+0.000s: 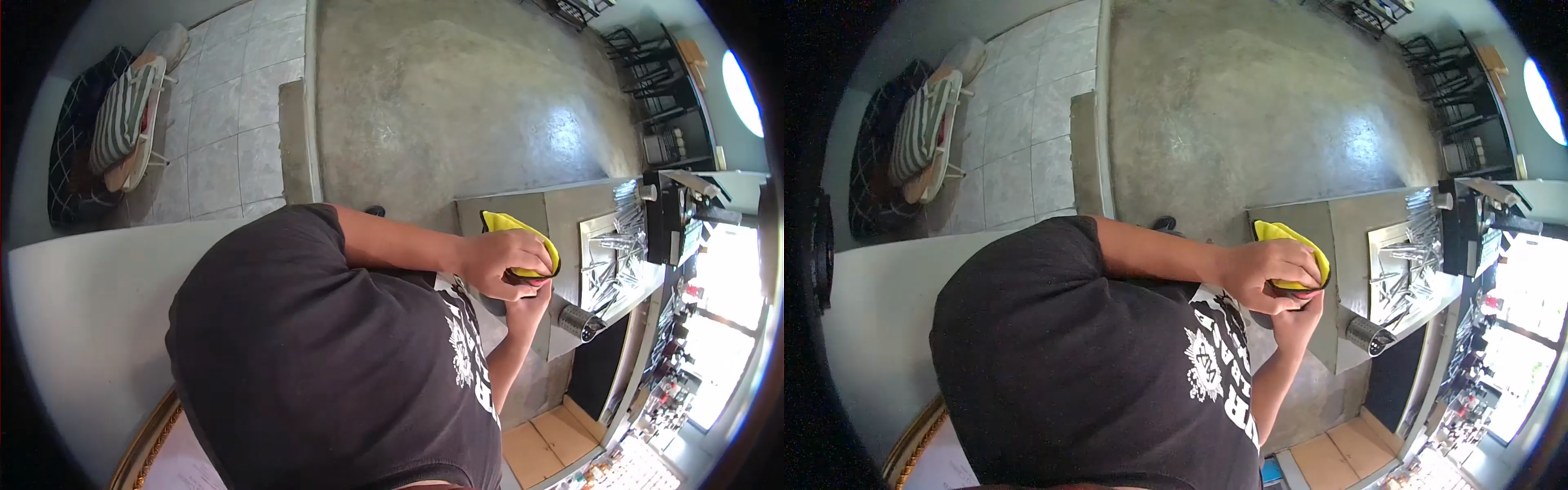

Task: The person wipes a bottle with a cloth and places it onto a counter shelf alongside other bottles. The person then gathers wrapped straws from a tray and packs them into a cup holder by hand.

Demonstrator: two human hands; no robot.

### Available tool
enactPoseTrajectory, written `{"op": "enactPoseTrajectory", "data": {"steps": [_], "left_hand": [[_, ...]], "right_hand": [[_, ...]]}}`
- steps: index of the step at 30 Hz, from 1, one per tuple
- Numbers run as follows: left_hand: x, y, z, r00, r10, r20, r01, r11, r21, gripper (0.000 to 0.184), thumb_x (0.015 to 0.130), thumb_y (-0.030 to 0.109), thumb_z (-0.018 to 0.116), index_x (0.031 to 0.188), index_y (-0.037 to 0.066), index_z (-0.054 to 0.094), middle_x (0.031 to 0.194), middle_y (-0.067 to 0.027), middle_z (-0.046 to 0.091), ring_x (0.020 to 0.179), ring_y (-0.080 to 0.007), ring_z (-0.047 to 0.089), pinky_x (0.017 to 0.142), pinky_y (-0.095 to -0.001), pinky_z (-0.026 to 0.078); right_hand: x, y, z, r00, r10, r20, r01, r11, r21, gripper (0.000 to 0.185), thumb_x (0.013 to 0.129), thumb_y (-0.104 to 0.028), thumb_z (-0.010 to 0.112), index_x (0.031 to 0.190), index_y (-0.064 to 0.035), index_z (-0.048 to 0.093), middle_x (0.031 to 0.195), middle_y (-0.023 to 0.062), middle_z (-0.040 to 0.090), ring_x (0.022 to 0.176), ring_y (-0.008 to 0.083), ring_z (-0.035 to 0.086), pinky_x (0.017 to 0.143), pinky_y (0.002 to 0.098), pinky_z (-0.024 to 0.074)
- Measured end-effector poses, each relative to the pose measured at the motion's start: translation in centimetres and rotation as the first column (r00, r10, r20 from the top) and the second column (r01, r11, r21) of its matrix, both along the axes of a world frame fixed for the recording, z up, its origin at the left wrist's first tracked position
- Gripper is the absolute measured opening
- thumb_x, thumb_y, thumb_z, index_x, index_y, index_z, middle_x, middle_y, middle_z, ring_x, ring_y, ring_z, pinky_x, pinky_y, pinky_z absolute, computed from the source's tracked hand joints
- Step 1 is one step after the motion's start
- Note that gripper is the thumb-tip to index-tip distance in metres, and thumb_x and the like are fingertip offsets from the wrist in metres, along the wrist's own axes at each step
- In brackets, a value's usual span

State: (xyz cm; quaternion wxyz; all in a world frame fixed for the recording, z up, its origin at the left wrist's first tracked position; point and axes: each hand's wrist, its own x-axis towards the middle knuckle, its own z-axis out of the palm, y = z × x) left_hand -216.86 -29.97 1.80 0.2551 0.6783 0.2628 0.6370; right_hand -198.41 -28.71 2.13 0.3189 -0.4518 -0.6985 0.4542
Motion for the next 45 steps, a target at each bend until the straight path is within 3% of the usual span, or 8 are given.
{"op": "enactPoseTrajectory", "data": {"steps": [7, 12, 26, 31, 34, 35, 38, 45], "left_hand": [[0.6, 0.1, 1.0, 1.0, -0.004, 0.028, 0.004, 1.0, -0.005, 0.011, 0.093, 0.006, 0.062, 0.092, -0.001, 0.07, 0.095, -0.0106, 0.071, 0.095, -0.0296, 0.065, 0.093, -0.0417, 0.049], [2.5, 0.1, 1.6, 0.988, -0.156, 0.01, 0.156, 0.987, -0.026, 0.022, 0.099, 0.011, 0.053, 0.092, -0.001, 0.07, 0.099, -0.0127, 0.071, 0.093, -0.027, 0.067, 0.086, -0.0383, 0.051], [11.3, -0.9, -2.5, 0.885, -0.315, 0.344, 0.433, 0.829, -0.355, 0.044, 0.109, 0.022, 0.034, 0.111, -0.009, 0.065, 0.112, -0.0156, 0.07, 0.1, -0.0186, 0.065, 0.092, -0.0322, 0.05], [11.2, -0.4, -3.0, 0.897, -0.309, 0.317, 0.43, 0.777, -0.459, 0.04, 0.103, 0.019, 0.038, 0.115, -0.008, 0.064, 0.115, -0.0187, 0.069, 0.104, -0.0241, 0.066, 0.094, -0.0336, 0.049], [10.6, 2.4, -4.1, 0.952, -0.277, -0.128, 0.225, 0.92, -0.321, 0.042, 0.094, 0.016, 0.038, 0.118, -0.008, 0.064, 0.118, -0.0192, 0.069, 0.108, -0.0245, 0.065, 0.096, -0.0375, 0.049], [10.6, 3.8, -4.5, 0.939, -0.319, -0.127, 0.262, 0.905, -0.335, 0.043, 0.088, 0.015, 0.042, 0.118, -0.006, 0.064, 0.114, -0.0172, 0.07, 0.106, -0.0256, 0.065, 0.096, -0.0387, 0.048], [11.1, 8.0, -5.2, 0.866, -0.499, -0.015, 0.416, 0.739, -0.53, 0.039, 0.09, 0.009, 0.041, 0.119, -0.004, 0.065, 0.115, -0.018, 0.068, 0.108, -0.0304, 0.064, 0.099, -0.039, 0.046], [15.0, 21.5, -7.2, 0.701, -0.696, 0.153, 0.653, 0.542, -0.529, 0.056, 0.099, 0.026, 0.036, 0.146, -0.003, 0.041, 0.152, -0.0175, 0.039, 0.144, -0.0274, 0.035, 0.119, -0.0379, 0.023]], "right_hand": [[-0.3, -1.5, 0.1, 0.983, -0.028, -0.181, 0.002, 0.99, -0.143, 0.06, 0.07, -0.007, 0.083, 0.123, 0.0018, 0.055, 0.11, 0.0063, 0.066, 0.099, 0.0122, 0.062, 0.086, 0.0293, 0.0519], [0.5, -3.3, -0.7, 0.902, -0.092, -0.422, -0.024, 0.965, -0.261, 0.051, 0.078, -0.006, 0.078, 0.122, 0.0023, 0.056, 0.113, 0.0062, 0.066, 0.101, 0.0137, 0.064, 0.085, 0.0295, 0.0537], [9.7, -7.3, -1.9, 0.955, -0.205, -0.213, 0.142, 0.95, -0.279, 0.077, 0.084, -0.027, 0.081, 0.144, -0.0001, 0.041, 0.127, 0.0141, 0.062, 0.117, 0.0218, 0.06, 0.101, 0.0363, 0.0466], [10.8, -7.1, -3.9, 0.931, -0.217, -0.293, 0.082, 0.907, -0.412, 0.061, 0.088, -0.025, 0.076, 0.135, -0.0005, 0.047, 0.119, 0.0112, 0.062, 0.109, 0.0192, 0.06, 0.097, 0.0347, 0.0475], [10.8, -5.0, -3.9, 0.927, -0.258, -0.274, 0.107, 0.878, -0.466, 0.055, 0.088, -0.022, 0.075, 0.132, -0.0008, 0.049, 0.116, 0.0099, 0.062, 0.105, 0.0173, 0.059, 0.094, 0.0333, 0.0478], [11.0, -4.2, -3.9, 0.928, -0.277, -0.25, 0.134, 0.873, -0.47, 0.053, 0.088, -0.021, 0.074, 0.131, -0.0009, 0.049, 0.115, 0.0095, 0.062, 0.104, 0.0167, 0.059, 0.093, 0.0328, 0.0478], [11.4, -1.6, -5.4, 0.845, -0.417, -0.334, 0.182, 0.813, -0.554, 0.053, 0.088, -0.02, 0.074, 0.131, -0.0018, 0.05, 0.115, 0.0089, 0.061, 0.104, 0.0163, 0.059, 0.092, 0.0324, 0.0479], [11.1, 9.2, -5.7, 0.553, -0.721, -0.418, 0.299, 0.64, -0.708, 0.051, 0.096, -0.021, 0.063, 0.141, -0.0035, 0.045, 0.122, 0.0069, 0.06, 0.111, 0.0147, 0.058, 0.097, 0.0308, 0.0472]]}}
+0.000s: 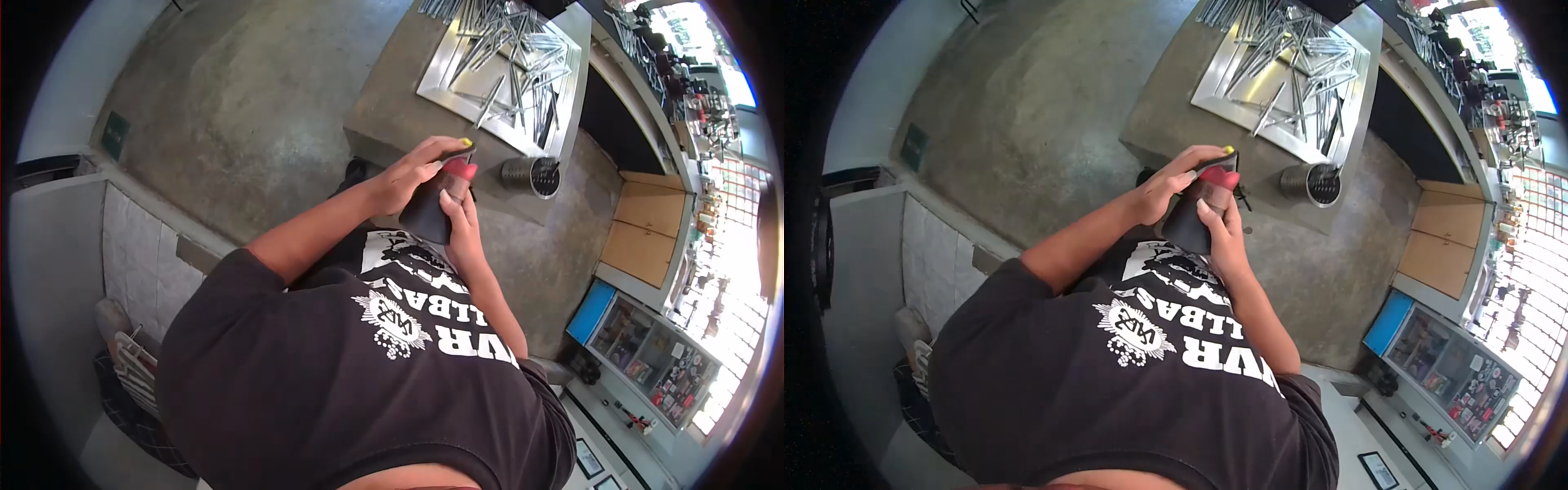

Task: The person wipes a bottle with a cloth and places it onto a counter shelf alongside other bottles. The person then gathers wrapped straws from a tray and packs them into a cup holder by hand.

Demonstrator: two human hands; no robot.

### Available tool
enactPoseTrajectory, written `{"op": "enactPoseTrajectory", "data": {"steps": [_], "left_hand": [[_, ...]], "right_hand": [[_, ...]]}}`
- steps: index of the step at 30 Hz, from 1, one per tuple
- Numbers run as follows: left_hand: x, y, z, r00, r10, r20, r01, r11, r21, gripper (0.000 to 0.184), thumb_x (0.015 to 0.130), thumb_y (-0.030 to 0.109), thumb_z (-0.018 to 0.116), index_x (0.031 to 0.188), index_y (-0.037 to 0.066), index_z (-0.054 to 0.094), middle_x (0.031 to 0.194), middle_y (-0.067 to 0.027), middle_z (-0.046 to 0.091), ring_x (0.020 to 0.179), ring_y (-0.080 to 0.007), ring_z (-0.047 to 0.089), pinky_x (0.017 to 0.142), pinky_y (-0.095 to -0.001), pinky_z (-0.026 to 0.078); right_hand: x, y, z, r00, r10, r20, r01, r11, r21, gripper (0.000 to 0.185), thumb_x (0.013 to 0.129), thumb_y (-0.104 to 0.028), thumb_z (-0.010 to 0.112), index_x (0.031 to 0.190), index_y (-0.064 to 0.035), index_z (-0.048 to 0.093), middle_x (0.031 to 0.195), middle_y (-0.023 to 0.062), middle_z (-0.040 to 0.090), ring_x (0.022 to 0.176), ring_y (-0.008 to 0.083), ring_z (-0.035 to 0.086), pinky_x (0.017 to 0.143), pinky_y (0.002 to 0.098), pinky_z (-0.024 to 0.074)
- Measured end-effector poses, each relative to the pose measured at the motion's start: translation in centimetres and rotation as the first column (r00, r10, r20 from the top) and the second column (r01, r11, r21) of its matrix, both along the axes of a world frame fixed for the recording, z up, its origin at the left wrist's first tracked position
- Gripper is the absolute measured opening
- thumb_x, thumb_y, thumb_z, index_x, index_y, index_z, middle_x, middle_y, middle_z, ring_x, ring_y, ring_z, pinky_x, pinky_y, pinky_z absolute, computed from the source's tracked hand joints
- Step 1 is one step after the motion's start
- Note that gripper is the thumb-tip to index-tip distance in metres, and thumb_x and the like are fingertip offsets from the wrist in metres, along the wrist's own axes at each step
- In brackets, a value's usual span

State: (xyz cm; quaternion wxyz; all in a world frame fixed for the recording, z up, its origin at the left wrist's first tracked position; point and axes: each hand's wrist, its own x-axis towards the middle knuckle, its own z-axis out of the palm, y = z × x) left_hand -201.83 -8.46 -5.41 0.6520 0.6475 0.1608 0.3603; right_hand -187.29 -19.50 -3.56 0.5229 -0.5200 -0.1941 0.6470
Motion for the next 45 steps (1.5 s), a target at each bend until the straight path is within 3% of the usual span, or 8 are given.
{"op": "enactPoseTrajectory", "data": {"steps": [4, 8, 12, 25, 30, 34, 41, 45], "left_hand": [[1.5, 6.4, 0.0, 0.974, 0.217, -0.062, -0.212, 0.974, 0.079, 0.062, 0.108, 0.047, 0.033, 0.145, -0.002, 0.042, 0.146, -0.0165, 0.046, 0.139, -0.0259, 0.041, 0.117, -0.0366, 0.028], [1.1, 12.3, 0.6, 0.983, 0.17, -0.067, -0.181, 0.857, -0.482, 0.056, 0.106, 0.046, 0.043, 0.139, 0.001, 0.051, 0.126, -0.0078, 0.063, 0.116, -0.0187, 0.059, 0.104, -0.0307, 0.042], [0.3, 16.9, -1.4, 0.978, 0.045, 0.203, 0.147, 0.539, -0.829, 0.054, 0.107, 0.046, 0.037, 0.134, 0.002, 0.054, 0.129, -0.011, 0.063, 0.121, -0.0207, 0.058, 0.108, -0.0381, 0.041], [4.8, 26.2, -3.6, 0.994, 0.021, -0.106, -0.045, 0.971, -0.234, 0.04, 0.105, 0.029, 0.039, 0.102, -0.001, 0.065, 0.099, -0.0055, 0.067, 0.094, -0.0134, 0.061, 0.088, -0.028, 0.046], [5.3, 27.2, -3.5, 0.999, 0.002, 0.039, 0.014, 0.914, -0.406, 0.017, 0.099, 0.014, 0.051, 0.098, 0.002, 0.063, 0.095, -0.0002, 0.064, 0.088, -0.0066, 0.056, 0.081, -0.0244, 0.045], [4.4, 26.6, -4.6, 0.964, 0.259, 0.066, -0.202, 0.867, -0.454, 0.016, 0.1, 0.014, 0.054, 0.096, 0.002, 0.063, 0.09, 0.0023, 0.061, 0.086, -0.0049, 0.053, 0.08, -0.0221, 0.043], [-1.5, 22.0, -7.3, 0.849, 0.468, -0.247, -0.528, 0.775, -0.347, 0.016, 0.098, 0.019, 0.057, 0.091, 0.005, 0.059, 0.09, 0.0002, 0.058, 0.09, -0.0072, 0.051, 0.081, -0.0246, 0.041], [-4.2, 16.8, -11.7, 0.687, 0.522, -0.506, -0.598, 0.801, 0.015, 0.021, 0.091, 0.022, 0.069, 0.097, 0.004, 0.06, 0.095, -0.0066, 0.061, 0.094, -0.016, 0.058, 0.081, -0.0321, 0.048]], "right_hand": [[0.2, 8.2, -0.1, 0.999, -0.029, 0.032, 0.028, 0.999, 0.04, 0.051, 0.099, -0.025, 0.062, 0.142, -0.0034, 0.045, 0.125, 0.0065, 0.059, 0.114, 0.0147, 0.057, 0.098, 0.0295, 0.0463], [-0.9, 14.0, 0.8, 0.961, 0.022, 0.275, -0.055, 0.992, 0.113, 0.055, 0.097, -0.028, 0.067, 0.14, -0.0006, 0.046, 0.124, 0.0088, 0.06, 0.111, 0.0143, 0.058, 0.096, 0.0302, 0.0471], [-1.0, 17.1, -0.1, 0.955, 0.038, 0.294, -0.058, 0.996, 0.062, 0.054, 0.094, -0.026, 0.072, 0.135, 0.0004, 0.048, 0.12, 0.0091, 0.061, 0.109, 0.0145, 0.058, 0.095, 0.0308, 0.0476], [3.7, 24.3, -1.2, 0.977, -0.039, 0.208, 0.063, 0.992, -0.11, 0.069, 0.084, -0.027, 0.082, 0.136, 0.004, 0.047, 0.12, 0.0123, 0.061, 0.106, 0.0175, 0.061, 0.092, 0.0302, 0.0495], [4.3, 24.5, -0.7, 0.966, -0.022, 0.257, 0.052, 0.992, -0.111, 0.062, 0.085, -0.03, 0.081, 0.13, 0.0027, 0.053, 0.11, 0.0098, 0.064, 0.096, 0.0144, 0.062, 0.083, 0.0293, 0.0515], [4.7, 22.6, -1.3, 0.96, 0.026, 0.277, 0.02, 0.987, -0.162, 0.059, 0.085, -0.03, 0.081, 0.127, 0.0024, 0.056, 0.108, 0.0089, 0.065, 0.094, 0.0135, 0.062, 0.083, 0.0294, 0.0514], [4.7, 18.4, -2.5, 0.95, 0.077, 0.303, -0.061, 0.996, -0.06, 0.061, 0.08, -0.025, 0.085, 0.126, 0.002, 0.056, 0.11, 0.0096, 0.066, 0.098, 0.0153, 0.063, 0.087, 0.03, 0.0511], [4.8, 16.4, -2.9, 0.964, -0.075, 0.253, 0.078, 0.997, 0.001, 0.067, 0.074, -0.015, 0.088, 0.128, 0.0006, 0.053, 0.116, 0.0105, 0.066, 0.105, 0.0167, 0.064, 0.091, 0.0322, 0.0518]]}}
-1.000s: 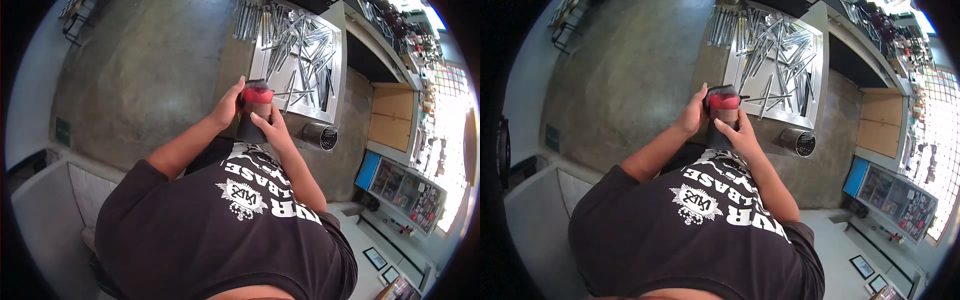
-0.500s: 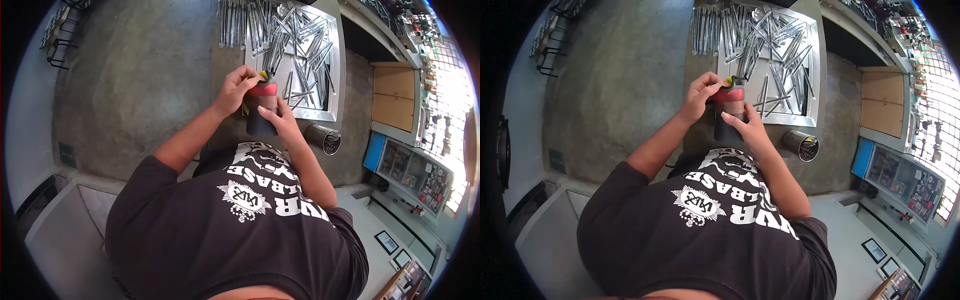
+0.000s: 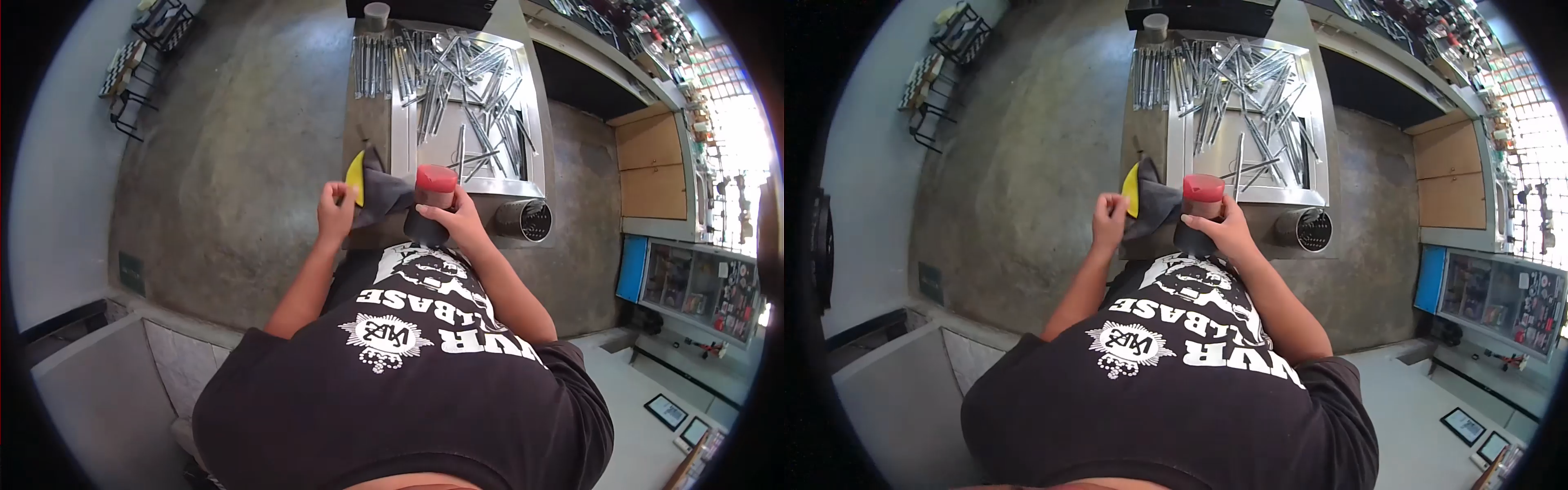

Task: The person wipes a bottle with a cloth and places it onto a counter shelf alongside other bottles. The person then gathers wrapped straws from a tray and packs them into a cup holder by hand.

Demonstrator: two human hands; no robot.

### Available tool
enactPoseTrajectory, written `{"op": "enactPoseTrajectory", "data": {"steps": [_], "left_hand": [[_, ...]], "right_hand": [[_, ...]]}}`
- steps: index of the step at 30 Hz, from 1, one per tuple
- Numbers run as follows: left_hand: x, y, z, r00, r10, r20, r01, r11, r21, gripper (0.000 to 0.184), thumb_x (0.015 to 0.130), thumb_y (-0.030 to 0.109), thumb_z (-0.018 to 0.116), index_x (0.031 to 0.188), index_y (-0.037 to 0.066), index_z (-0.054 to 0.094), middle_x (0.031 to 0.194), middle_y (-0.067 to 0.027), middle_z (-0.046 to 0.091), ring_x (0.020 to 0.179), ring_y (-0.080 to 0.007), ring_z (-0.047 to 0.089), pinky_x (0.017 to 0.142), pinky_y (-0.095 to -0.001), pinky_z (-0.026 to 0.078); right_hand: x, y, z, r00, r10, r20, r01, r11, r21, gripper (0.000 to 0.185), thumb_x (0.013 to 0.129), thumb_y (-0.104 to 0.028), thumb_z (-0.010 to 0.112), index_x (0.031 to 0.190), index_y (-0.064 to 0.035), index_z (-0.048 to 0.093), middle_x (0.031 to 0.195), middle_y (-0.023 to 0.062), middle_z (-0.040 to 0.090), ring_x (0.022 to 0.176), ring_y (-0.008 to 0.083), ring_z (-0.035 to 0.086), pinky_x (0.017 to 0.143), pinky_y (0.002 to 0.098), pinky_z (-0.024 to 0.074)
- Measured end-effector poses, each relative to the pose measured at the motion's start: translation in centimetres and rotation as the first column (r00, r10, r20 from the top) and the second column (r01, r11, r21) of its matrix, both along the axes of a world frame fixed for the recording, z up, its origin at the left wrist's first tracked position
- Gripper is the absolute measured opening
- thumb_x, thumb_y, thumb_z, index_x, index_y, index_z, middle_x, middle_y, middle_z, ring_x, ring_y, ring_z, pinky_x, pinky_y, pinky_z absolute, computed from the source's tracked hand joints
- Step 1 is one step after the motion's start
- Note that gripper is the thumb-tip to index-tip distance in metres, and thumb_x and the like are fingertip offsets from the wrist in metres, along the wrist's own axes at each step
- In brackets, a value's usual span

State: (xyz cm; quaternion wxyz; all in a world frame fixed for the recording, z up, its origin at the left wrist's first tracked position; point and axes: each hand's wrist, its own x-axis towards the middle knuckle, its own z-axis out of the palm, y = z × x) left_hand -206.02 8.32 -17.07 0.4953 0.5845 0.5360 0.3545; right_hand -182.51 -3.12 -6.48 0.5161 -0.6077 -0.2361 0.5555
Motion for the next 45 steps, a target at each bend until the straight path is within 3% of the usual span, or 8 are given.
{"op": "enactPoseTrajectory", "data": {"steps": [5, 10, 16, 20, 24, 28, 38, 45], "left_hand": [[-0.1, -4.5, 0.0, 0.892, -0.122, -0.434, 0.287, 0.896, 0.338, 0.042, 0.08, 0.031, 0.08, 0.106, 0.006, 0.059, 0.108, -0.0131, 0.059, 0.096, -0.0345, 0.064, 0.082, -0.0433, 0.053], [-0.1, -2.9, 0.2, 0.839, -0.232, -0.491, 0.392, 0.885, 0.252, 0.033, 0.08, 0.027, 0.077, 0.102, 0.01, 0.059, 0.102, -0.0092, 0.059, 0.094, -0.0321, 0.065, 0.075, -0.0445, 0.053], [-0.3, -2.9, -0.7, 0.839, -0.222, -0.496, 0.452, 0.792, 0.41, 0.023, 0.08, 0.022, 0.071, 0.097, 0.011, 0.06, 0.1, -0.0078, 0.059, 0.092, -0.0301, 0.064, 0.069, -0.044, 0.053], [-1.1, -3.3, -1.3, 0.85, -0.217, -0.481, 0.485, 0.68, 0.55, 0.024, 0.078, 0.02, 0.07, 0.098, 0.011, 0.06, 0.1, -0.0085, 0.056, 0.094, -0.0299, 0.06, 0.072, -0.0423, 0.053], [-1.2, -3.0, -1.0, 0.865, -0.236, -0.444, 0.468, 0.7, 0.54, 0.025, 0.077, 0.019, 0.071, 0.097, 0.011, 0.06, 0.1, -0.0087, 0.056, 0.094, -0.0303, 0.06, 0.074, -0.0415, 0.053], [-1.2, -2.8, -1.0, 0.868, -0.249, -0.429, 0.463, 0.717, 0.521, 0.024, 0.077, 0.019, 0.072, 0.096, 0.011, 0.061, 0.099, -0.0075, 0.057, 0.094, -0.0299, 0.061, 0.074, -0.0419, 0.053], [-1.4, -2.5, -0.9, 0.867, -0.306, -0.394, 0.479, 0.73, 0.487, 0.02, 0.078, 0.017, 0.073, 0.093, 0.009, 0.062, 0.097, -0.0068, 0.059, 0.092, -0.0291, 0.063, 0.074, -0.0416, 0.053], [-0.7, -1.5, -0.1, 0.835, -0.392, -0.386, 0.509, 0.817, 0.272, 0.018, 0.082, 0.019, 0.073, 0.093, 0.007, 0.064, 0.097, -0.0092, 0.061, 0.089, -0.0299, 0.065, 0.074, -0.0407, 0.053]], "right_hand": [[1.4, -0.8, -1.3, 0.986, -0.164, 0.033, 0.157, 0.976, 0.153, 0.069, 0.072, -0.008, 0.088, 0.131, -0.0025, 0.052, 0.117, 0.0096, 0.065, 0.106, 0.0182, 0.064, 0.091, 0.0323, 0.0522], [3.7, 0.7, -1.8, 0.908, -0.358, 0.219, 0.295, 0.916, 0.273, 0.077, 0.069, -0.009, 0.091, 0.134, -0.0043, 0.049, 0.121, 0.0114, 0.063, 0.107, 0.0213, 0.065, 0.09, 0.0354, 0.0543], [6.5, 5.7, -2.9, 0.834, -0.356, 0.422, 0.262, 0.928, 0.265, 0.083, 0.065, -0.018, 0.094, 0.133, -0.0025, 0.049, 0.123, 0.0129, 0.063, 0.11, 0.0236, 0.064, 0.093, 0.037, 0.0531], [6.8, 8.7, -3.3, 0.515, -0.218, 0.829, 0.169, 0.974, 0.151, 0.087, 0.061, -0.031, 0.094, 0.131, -0.0009, 0.052, 0.123, 0.018, 0.063, 0.111, 0.0331, 0.064, 0.097, 0.0413, 0.0505], [7.7, 10.4, -3.1, 0.431, -0.027, 0.902, 0.161, 0.986, -0.047, 0.086, 0.06, -0.035, 0.093, 0.129, -0.0016, 0.054, 0.121, 0.0187, 0.064, 0.112, 0.0354, 0.063, 0.097, 0.0437, 0.0499], [6.9, 11.0, -3.3, 0.551, -0.096, 0.829, 0.177, 0.984, -0.004, 0.086, 0.059, -0.036, 0.094, 0.128, -0.0013, 0.055, 0.119, 0.0197, 0.066, 0.112, 0.035, 0.063, 0.096, 0.0434, 0.0502], [4.8, 11.5, -6.2, 0.462, -0.394, 0.795, 0.25, 0.917, 0.309, 0.07, 0.058, -0.022, 0.094, 0.113, 0.0005, 0.057, 0.104, 0.0192, 0.067, 0.1, 0.0389, 0.065, 0.086, 0.0435, 0.0524], [5.0, 12.1, -9.4, 0.439, -0.501, 0.746, 0.289, 0.865, 0.41, 0.075, 0.063, -0.022, 0.091, 0.123, -0.0004, 0.052, 0.115, 0.0219, 0.061, 0.108, 0.0415, 0.06, 0.092, 0.0453, 0.0496]]}}
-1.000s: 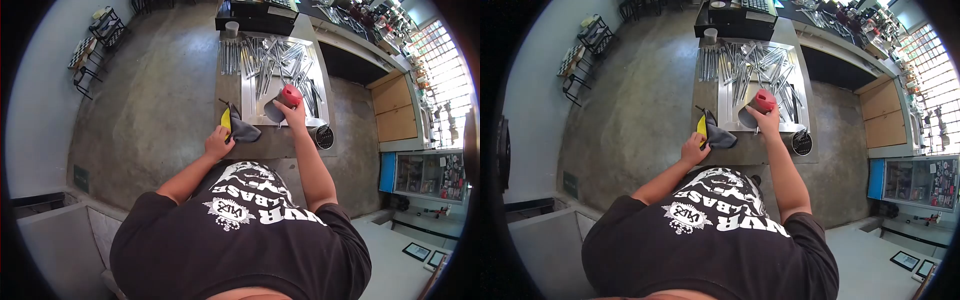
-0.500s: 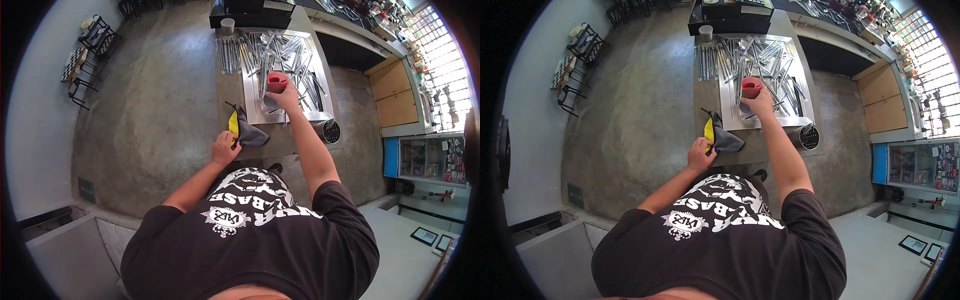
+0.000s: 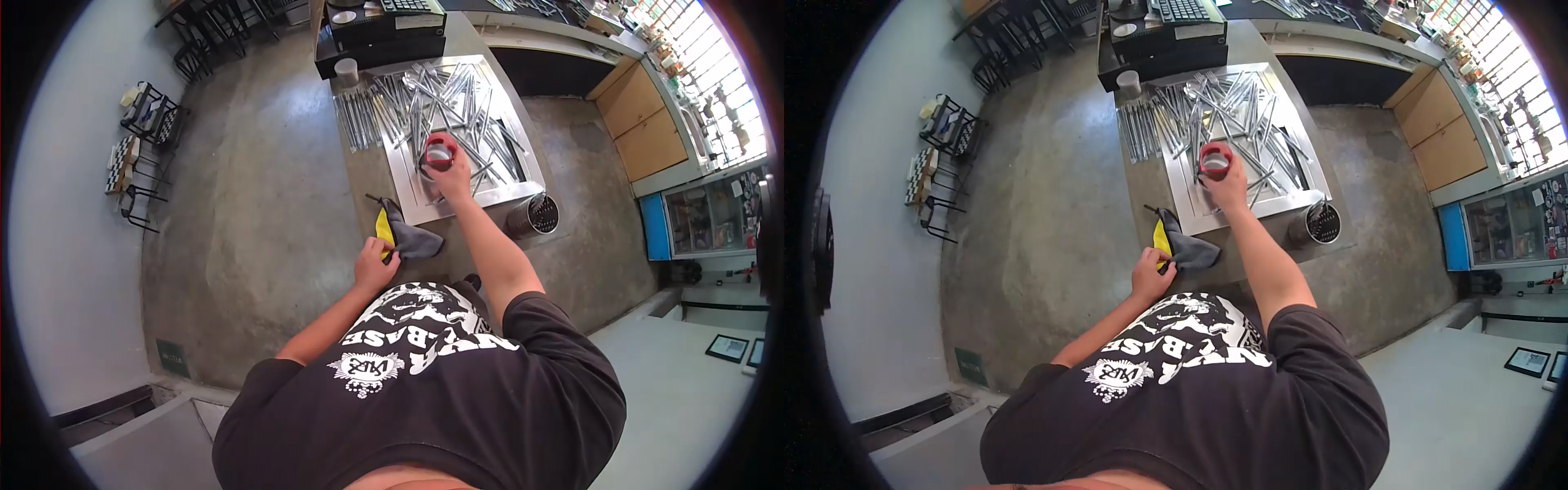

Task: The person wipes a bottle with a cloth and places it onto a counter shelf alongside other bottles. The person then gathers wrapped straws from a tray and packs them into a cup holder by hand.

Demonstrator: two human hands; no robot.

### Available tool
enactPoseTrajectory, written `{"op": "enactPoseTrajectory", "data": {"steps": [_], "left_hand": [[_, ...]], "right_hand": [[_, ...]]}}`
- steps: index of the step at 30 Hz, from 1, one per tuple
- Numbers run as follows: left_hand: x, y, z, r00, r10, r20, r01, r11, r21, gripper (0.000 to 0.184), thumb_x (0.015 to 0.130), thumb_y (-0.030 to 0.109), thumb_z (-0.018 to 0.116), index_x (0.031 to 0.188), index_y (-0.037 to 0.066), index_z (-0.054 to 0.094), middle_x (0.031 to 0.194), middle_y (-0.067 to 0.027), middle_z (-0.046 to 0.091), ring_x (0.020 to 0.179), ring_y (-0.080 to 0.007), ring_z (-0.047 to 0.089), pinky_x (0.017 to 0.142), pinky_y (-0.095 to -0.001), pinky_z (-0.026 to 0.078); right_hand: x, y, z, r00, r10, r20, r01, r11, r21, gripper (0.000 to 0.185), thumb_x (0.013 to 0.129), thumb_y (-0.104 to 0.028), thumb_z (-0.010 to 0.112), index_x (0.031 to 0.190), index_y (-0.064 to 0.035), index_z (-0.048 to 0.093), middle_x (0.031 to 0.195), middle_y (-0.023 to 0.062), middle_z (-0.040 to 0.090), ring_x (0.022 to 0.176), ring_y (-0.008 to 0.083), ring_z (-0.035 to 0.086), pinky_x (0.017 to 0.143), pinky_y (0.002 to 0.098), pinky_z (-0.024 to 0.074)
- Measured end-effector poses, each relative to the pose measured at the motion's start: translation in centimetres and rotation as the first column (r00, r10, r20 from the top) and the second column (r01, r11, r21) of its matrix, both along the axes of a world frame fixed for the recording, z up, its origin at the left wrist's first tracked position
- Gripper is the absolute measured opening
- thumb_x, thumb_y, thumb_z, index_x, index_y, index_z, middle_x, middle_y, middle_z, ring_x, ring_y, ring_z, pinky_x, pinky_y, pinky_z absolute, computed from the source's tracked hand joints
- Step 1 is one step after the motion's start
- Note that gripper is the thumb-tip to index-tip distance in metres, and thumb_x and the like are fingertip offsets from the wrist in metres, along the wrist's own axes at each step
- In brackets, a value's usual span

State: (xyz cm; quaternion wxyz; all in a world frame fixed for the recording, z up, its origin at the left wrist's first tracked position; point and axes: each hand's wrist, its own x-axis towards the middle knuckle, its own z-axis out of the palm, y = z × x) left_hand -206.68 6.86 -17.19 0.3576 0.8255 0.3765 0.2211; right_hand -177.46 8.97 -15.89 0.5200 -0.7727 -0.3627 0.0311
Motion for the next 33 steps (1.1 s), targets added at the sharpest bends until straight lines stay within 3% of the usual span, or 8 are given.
{"op": "enactPoseTrajectory", "data": {"steps": [5, 7, 11, 15, 17, 21, 29, 33], "left_hand": [[1.2, 2.1, -0.5, 0.977, -0.142, 0.16, 0.169, 0.971, -0.169, 0.02, 0.082, 0.019, 0.078, 0.089, 0.005, 0.066, 0.092, -0.0117, 0.063, 0.086, -0.0283, 0.065, 0.076, -0.0369, 0.053], [1.8, 2.7, 0.6, 0.958, -0.198, 0.209, 0.258, 0.913, -0.316, 0.024, 0.087, 0.025, 0.078, 0.092, 0.003, 0.069, 0.09, -0.0066, 0.068, 0.082, -0.017, 0.067, 0.076, -0.0311, 0.053], [2.4, 5.8, -0.1, 0.937, -0.013, 0.349, 0.306, 0.513, -0.802, 0.018, 0.102, 0.017, 0.06, 0.091, 0.004, 0.065, 0.088, -0.0055, 0.071, 0.08, -0.0101, 0.068, 0.071, -0.0248, 0.055], [3.5, 11.9, -2.2, 0.94, 0.05, 0.337, 0.185, 0.757, -0.626, 0.026, 0.1, 0.02, 0.064, 0.08, 0.004, 0.058, 0.071, -0.0015, 0.065, 0.063, -0.0085, 0.06, 0.058, -0.0261, 0.049], [5.4, 15.9, -1.7, 0.965, 0.133, 0.228, -0.06, 0.952, -0.301, 0.03, 0.096, 0.024, 0.068, 0.078, 0.004, 0.056, 0.064, -0.0029, 0.061, 0.056, -0.0124, 0.056, 0.053, -0.0302, 0.046], [10.3, 23.7, -1.9, 0.938, 0.304, 0.165, -0.336, 0.914, 0.225, 0.04, 0.085, 0.034, 0.079, 0.095, 0.002, 0.056, 0.092, -0.0127, 0.063, 0.088, -0.0272, 0.061, 0.078, -0.04, 0.05], [18.7, 29.3, -1.0, 0.871, 0.434, -0.231, -0.397, 0.898, 0.192, 0.083, 0.072, 0.043, 0.084, 0.128, -0.002, 0.044, 0.126, -0.0218, 0.05, 0.123, -0.0394, 0.046, 0.104, -0.0494, 0.041], [19.6, 29.2, -1.9, 0.905, 0.409, -0.114, -0.386, 0.905, 0.177, 0.078, 0.071, 0.033, 0.081, 0.129, -0.003, 0.042, 0.126, -0.0241, 0.05, 0.121, -0.041, 0.049, 0.103, -0.048, 0.042]], "right_hand": [[-3.5, -2.7, -0.3, 0.95, -0.212, 0.228, 0.191, 0.975, 0.111, 0.068, 0.07, -0.021, 0.086, 0.125, -0.0002, 0.051, 0.118, 0.023, 0.059, 0.111, 0.043, 0.055, 0.097, 0.0482, 0.0444], [-6.0, -6.6, 0.1, 0.968, -0.091, 0.233, 0.09, 0.996, 0.015, 0.059, 0.073, -0.019, 0.083, 0.121, -0.0009, 0.054, 0.116, 0.0217, 0.058, 0.108, 0.042, 0.054, 0.097, 0.0488, 0.0425], [-9.3, -12.2, -1.1, 0.957, 0.142, 0.254, -0.108, 0.984, -0.141, 0.047, 0.074, -0.02, 0.08, 0.113, -0.0042, 0.06, 0.117, 0.0166, 0.057, 0.109, 0.0381, 0.052, 0.094, 0.0463, 0.0427], [-9.4, -13.3, -1.5, 0.958, 0.163, 0.237, -0.1, 0.962, -0.255, 0.051, 0.073, -0.022, 0.08, 0.118, -0.0061, 0.061, 0.12, 0.0144, 0.057, 0.111, 0.0349, 0.052, 0.097, 0.0456, 0.0422], [-9.4, -12.9, -1.7, 0.96, 0.156, 0.233, -0.084, 0.953, -0.29, 0.054, 0.073, -0.022, 0.08, 0.12, -0.0062, 0.061, 0.121, 0.0141, 0.057, 0.111, 0.0346, 0.052, 0.097, 0.0455, 0.0419], [-9.1, -12.9, -1.8, 0.954, 0.199, 0.226, -0.122, 0.941, -0.315, 0.051, 0.072, -0.022, 0.08, 0.118, -0.0067, 0.063, 0.118, 0.0127, 0.058, 0.11, 0.0338, 0.052, 0.098, 0.045, 0.0418], [-8.7, -13.2, -3.3, 0.946, 0.203, 0.252, -0.127, 0.95, -0.287, 0.035, 0.069, -0.021, 0.08, 0.101, -0.0098, 0.068, 0.093, 0.007, 0.06, 0.091, 0.0283, 0.055, 0.083, 0.0414, 0.0427], [-8.6, -13.2, -2.9, 0.952, 0.207, 0.224, -0.143, 0.952, -0.271, 0.025, 0.07, -0.021, 0.08, 0.089, -0.0127, 0.067, 0.086, 0.0038, 0.059, 0.085, 0.0255, 0.055, 0.077, 0.0399, 0.0404]]}}
